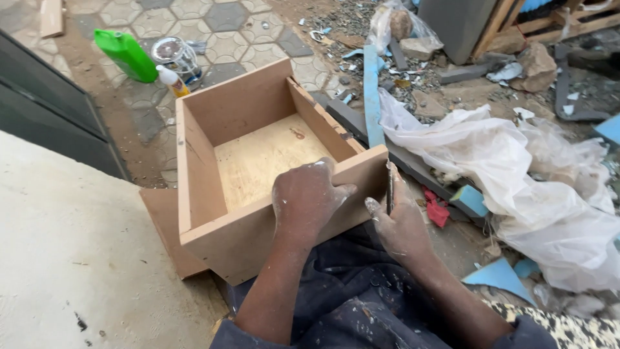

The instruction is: Sanding the edges and corners of a wooden box to smooth the surface using sandpaper.

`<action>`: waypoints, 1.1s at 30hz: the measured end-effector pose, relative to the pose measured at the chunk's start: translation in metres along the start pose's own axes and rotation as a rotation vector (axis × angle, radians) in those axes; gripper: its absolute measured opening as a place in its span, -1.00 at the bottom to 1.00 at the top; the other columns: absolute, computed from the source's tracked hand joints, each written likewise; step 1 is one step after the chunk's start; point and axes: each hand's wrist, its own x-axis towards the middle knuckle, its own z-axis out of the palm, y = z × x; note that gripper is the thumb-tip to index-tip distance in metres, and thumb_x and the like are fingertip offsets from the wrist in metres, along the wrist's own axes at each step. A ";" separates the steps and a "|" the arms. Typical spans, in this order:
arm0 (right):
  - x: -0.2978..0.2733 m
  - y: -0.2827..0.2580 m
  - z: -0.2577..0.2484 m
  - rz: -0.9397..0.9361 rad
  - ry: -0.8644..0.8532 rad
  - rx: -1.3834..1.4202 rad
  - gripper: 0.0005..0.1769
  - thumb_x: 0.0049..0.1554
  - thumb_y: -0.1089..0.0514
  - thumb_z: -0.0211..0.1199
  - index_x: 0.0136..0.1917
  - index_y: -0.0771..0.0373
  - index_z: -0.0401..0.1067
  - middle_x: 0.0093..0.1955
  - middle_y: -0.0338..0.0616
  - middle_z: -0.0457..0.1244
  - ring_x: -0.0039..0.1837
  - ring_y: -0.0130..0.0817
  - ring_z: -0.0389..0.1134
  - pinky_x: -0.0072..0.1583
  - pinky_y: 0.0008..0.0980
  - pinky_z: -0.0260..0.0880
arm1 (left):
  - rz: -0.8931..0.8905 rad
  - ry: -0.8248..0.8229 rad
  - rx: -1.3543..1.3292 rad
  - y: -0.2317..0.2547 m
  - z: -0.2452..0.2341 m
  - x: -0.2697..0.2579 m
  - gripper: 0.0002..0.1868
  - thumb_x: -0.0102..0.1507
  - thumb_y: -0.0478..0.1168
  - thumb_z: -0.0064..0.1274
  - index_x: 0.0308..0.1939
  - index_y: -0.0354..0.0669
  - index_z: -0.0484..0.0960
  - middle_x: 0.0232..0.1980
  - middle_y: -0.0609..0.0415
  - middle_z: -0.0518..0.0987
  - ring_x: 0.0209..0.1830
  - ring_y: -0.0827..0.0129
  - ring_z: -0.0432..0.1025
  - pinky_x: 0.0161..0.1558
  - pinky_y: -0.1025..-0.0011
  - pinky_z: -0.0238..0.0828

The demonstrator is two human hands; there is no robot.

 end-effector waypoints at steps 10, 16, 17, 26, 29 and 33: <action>-0.006 0.000 0.004 0.031 -0.005 0.032 -0.11 0.11 0.09 0.24 0.64 0.18 0.00 0.60 0.18 0.00 0.61 0.09 -0.04 0.56 0.03 -0.08 | -0.013 0.014 -0.029 -0.004 -0.005 -0.010 -0.63 0.15 0.06 0.25 -0.21 -0.16 0.69 -0.41 -0.10 0.67 -0.24 -0.08 0.65 -0.20 0.06 0.55; -0.013 -0.011 0.006 0.031 -0.053 -0.080 -0.09 0.13 0.07 0.23 0.64 0.24 -0.05 0.61 0.24 -0.05 0.62 0.18 -0.08 0.57 0.07 -0.11 | -0.020 0.016 -0.035 -0.010 -0.009 -0.012 -0.62 0.13 0.05 0.27 -0.19 -0.18 0.71 -0.43 -0.09 0.67 -0.26 -0.06 0.65 -0.24 0.11 0.54; -0.014 -0.007 0.008 0.044 -0.067 -0.100 -0.07 0.12 0.06 0.24 0.65 0.22 -0.07 0.62 0.21 -0.06 0.63 0.17 -0.10 0.57 0.07 -0.13 | -0.020 0.018 -0.037 -0.011 -0.009 -0.013 -0.61 0.13 0.05 0.27 -0.19 -0.19 0.70 -0.44 -0.10 0.66 -0.27 -0.06 0.65 -0.24 0.12 0.54; -0.013 -0.003 0.010 0.085 -0.099 -0.111 -0.03 0.13 0.02 0.22 0.68 0.12 -0.17 0.64 0.17 -0.10 0.65 0.12 -0.13 0.58 0.05 -0.15 | -0.021 0.015 -0.016 -0.013 -0.008 -0.013 -0.60 0.13 0.04 0.27 -0.15 -0.19 0.71 -0.42 -0.14 0.66 -0.26 -0.06 0.65 -0.27 0.14 0.53; -0.013 -0.002 0.009 0.089 -0.097 -0.107 -0.03 0.13 0.03 0.22 0.68 0.12 -0.16 0.64 0.18 -0.10 0.65 0.12 -0.13 0.58 0.04 -0.14 | -0.031 0.004 -0.020 -0.010 -0.010 -0.014 -0.60 0.14 0.04 0.27 -0.14 -0.20 0.71 -0.41 -0.14 0.67 -0.25 -0.07 0.65 -0.26 0.14 0.52; -0.014 -0.011 0.009 0.098 -0.108 -0.085 -0.02 0.13 0.04 0.22 0.67 0.17 -0.18 0.64 0.20 -0.12 0.65 0.12 -0.14 0.58 0.05 -0.14 | -0.039 0.009 -0.011 -0.009 -0.011 -0.014 -0.57 0.14 0.06 0.28 -0.11 -0.20 0.71 -0.41 -0.15 0.67 -0.26 -0.07 0.64 -0.27 0.12 0.51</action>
